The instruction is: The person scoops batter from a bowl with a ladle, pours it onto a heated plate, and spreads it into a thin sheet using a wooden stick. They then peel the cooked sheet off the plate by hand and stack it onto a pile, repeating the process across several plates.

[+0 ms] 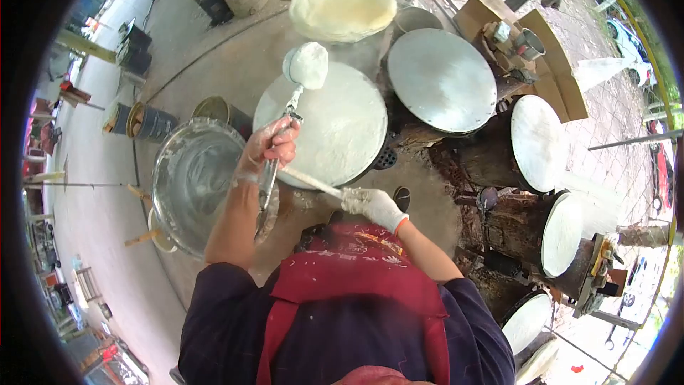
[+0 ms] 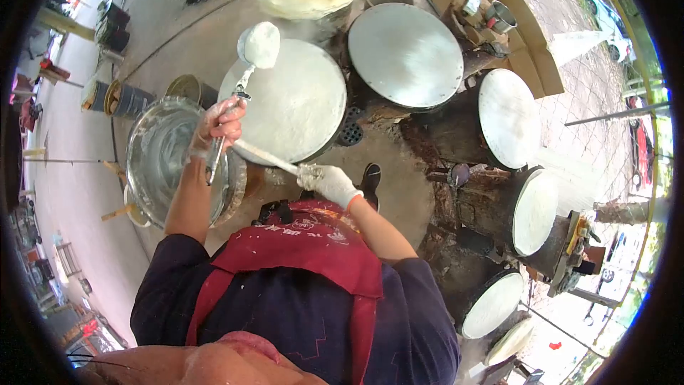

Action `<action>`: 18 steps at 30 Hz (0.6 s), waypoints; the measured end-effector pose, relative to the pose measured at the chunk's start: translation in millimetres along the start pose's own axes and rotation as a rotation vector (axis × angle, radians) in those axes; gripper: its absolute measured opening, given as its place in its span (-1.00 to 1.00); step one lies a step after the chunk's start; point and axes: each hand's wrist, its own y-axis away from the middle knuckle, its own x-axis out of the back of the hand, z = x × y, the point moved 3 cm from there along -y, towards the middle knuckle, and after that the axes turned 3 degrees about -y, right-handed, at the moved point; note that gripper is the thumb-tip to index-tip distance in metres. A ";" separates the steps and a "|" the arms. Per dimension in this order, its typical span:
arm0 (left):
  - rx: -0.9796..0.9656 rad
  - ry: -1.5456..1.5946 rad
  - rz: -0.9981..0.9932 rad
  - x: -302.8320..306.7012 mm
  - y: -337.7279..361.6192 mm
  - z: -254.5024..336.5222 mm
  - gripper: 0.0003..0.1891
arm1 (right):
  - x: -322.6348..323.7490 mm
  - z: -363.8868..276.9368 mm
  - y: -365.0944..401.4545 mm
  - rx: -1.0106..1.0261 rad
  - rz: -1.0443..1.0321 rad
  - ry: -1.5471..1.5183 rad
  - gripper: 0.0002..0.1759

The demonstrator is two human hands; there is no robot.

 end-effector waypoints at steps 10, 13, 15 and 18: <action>0.008 -0.331 -0.052 -144.6 -241.5 -37.4 -0.73 | 277.7 -19.9 118.9 0.460 0.842 -0.561 -0.57; 0.020 -0.323 0.011 -166.2 -338.7 -76.4 -0.75 | 349.0 -48.0 121.7 0.630 0.778 -0.815 -0.48; -0.034 -0.331 0.095 -169.0 -396.3 -111.9 -0.72 | 399.2 -42.1 97.2 0.707 0.558 -1.247 -0.52; -0.107 -0.460 0.252 -168.1 -457.1 -157.2 -0.72 | 412.3 -99.3 93.2 -0.093 1.009 0.761 -0.58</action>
